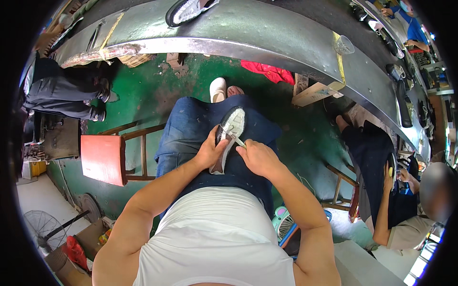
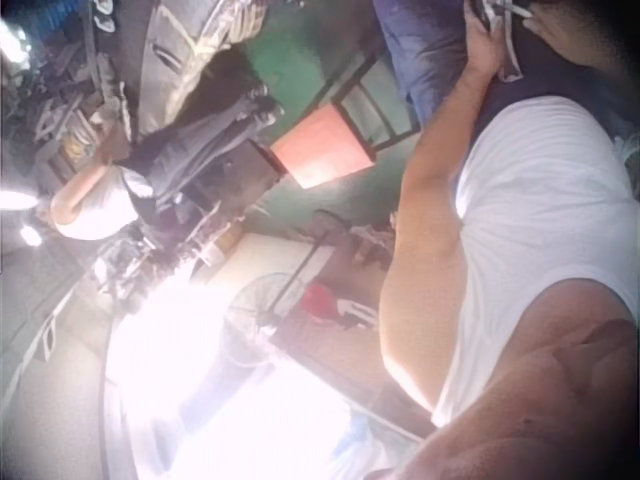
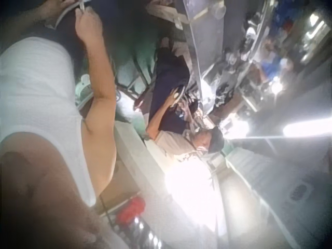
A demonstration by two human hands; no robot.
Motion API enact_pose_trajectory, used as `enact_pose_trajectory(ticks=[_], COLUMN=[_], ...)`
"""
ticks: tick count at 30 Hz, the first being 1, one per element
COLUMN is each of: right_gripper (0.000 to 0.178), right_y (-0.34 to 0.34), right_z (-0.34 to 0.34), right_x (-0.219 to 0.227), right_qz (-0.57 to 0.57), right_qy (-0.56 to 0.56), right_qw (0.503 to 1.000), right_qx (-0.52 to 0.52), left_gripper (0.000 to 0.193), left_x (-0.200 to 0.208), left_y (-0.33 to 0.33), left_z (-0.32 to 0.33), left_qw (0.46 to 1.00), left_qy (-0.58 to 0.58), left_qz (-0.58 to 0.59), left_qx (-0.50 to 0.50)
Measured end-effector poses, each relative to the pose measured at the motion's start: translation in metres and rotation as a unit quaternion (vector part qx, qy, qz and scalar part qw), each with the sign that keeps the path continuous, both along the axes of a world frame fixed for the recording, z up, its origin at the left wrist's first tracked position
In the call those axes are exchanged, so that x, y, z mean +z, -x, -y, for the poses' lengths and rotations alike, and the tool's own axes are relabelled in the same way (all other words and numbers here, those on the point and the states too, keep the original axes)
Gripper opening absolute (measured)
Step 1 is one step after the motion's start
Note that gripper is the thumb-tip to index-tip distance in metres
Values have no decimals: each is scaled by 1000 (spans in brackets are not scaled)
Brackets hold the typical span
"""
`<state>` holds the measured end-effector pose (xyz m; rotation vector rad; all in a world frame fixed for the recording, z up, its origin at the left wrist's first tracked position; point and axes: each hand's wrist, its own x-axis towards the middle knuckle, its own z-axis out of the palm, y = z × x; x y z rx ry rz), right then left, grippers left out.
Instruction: Using pliers to pull and stretch the material over a shoe last on an assembly line.
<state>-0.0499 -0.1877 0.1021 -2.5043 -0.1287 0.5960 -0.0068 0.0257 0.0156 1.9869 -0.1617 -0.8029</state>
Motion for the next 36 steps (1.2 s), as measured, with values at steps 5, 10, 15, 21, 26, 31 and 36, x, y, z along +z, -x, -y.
enact_pose_trajectory(ticks=[5, 10, 15, 21, 26, 31, 36], right_gripper=[45, 45, 43, 41, 36, 38, 40], right_y=[13, 25, 11, 8, -66, -183, -206], right_z=[7, -11, 11, 48, 102, 174, 187], right_x=[6, 3, 4, 28, 83, 86, 79], right_qz=[-17, 101, -62, -40, 347, 430, 464], right_qy=[13, -108, -114, -174, 62, 183, 127], right_qw=[1000, 987, 987, 968, 928, 873, 860], right_qx=[-15, -55, -96, -176, -121, -140, -169], left_gripper=[106, 108, 99, 73, 78, 72, 66], left_x=[34, 19, 13, -5, 74, 225, 307], left_y=[5, 3, -22, -71, -95, -166, -307], left_z=[-35, -30, -22, 13, 6, 40, 103], left_qw=[960, 979, 979, 981, 961, 973, 910], left_qy=[172, 84, 41, 162, 235, 213, 18], left_qz=[-184, -74, 97, -101, -126, 59, 410], left_qx=[-120, -173, -176, 38, 71, 71, -58])
